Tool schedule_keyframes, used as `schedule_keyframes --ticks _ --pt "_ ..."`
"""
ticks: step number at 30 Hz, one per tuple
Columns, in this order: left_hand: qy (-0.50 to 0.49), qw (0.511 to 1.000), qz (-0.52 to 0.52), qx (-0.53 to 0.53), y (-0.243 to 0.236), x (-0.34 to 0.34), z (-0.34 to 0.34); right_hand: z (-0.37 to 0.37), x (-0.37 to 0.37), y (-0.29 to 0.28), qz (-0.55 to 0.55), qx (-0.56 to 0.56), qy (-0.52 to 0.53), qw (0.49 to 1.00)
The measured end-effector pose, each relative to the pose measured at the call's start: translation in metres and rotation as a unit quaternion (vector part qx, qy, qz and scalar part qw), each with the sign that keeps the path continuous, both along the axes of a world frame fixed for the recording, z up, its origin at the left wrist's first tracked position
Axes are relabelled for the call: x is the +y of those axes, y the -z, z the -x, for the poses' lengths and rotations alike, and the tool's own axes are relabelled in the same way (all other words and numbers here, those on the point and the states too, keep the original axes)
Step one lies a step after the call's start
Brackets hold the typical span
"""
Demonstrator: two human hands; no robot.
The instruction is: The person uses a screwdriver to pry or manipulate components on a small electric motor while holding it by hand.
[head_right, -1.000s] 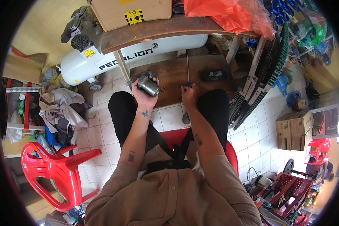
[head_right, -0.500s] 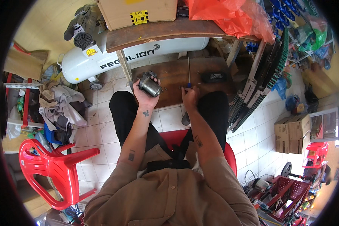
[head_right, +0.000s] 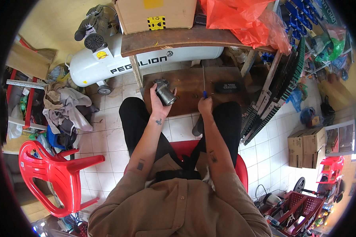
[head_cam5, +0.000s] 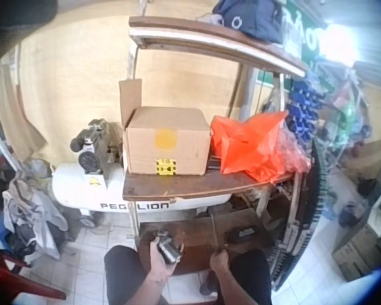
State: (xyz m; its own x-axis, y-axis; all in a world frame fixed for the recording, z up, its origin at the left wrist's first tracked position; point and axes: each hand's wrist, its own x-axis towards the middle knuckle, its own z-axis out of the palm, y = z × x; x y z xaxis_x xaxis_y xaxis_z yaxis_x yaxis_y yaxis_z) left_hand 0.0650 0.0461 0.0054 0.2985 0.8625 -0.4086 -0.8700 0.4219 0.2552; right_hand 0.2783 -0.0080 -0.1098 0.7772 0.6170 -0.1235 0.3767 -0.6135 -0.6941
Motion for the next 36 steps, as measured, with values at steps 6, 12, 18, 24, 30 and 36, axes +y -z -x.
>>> schedule_keyframes --ticks 6,12,18,24,30,36 --pt "0.075 0.991 -0.06 0.095 0.015 0.01 0.005 0.002 -0.019 -0.092 -0.124 0.343 -0.015 0.931" --pt "0.086 0.992 -0.035 0.08 0.05 0.013 -0.003 0.015 -0.091 -0.163 -0.17 0.409 -0.101 0.891" --pt "0.189 0.981 -0.024 0.024 -0.01 0.002 0.005 0.03 -0.15 -0.173 -0.167 0.362 -0.153 0.904" --pt "0.14 0.983 -0.083 0.09 -0.003 0.006 0.008 0.046 -0.162 -0.166 -0.161 0.259 -0.205 0.93" --pt "0.103 0.987 -0.117 0.031 -0.004 0.014 0.006 0.044 -0.167 -0.172 -0.108 0.188 -0.219 0.951" --pt "0.078 0.994 -0.074 -0.028 -0.002 0.013 -0.001 0.045 -0.162 -0.174 -0.094 0.16 -0.244 0.952"
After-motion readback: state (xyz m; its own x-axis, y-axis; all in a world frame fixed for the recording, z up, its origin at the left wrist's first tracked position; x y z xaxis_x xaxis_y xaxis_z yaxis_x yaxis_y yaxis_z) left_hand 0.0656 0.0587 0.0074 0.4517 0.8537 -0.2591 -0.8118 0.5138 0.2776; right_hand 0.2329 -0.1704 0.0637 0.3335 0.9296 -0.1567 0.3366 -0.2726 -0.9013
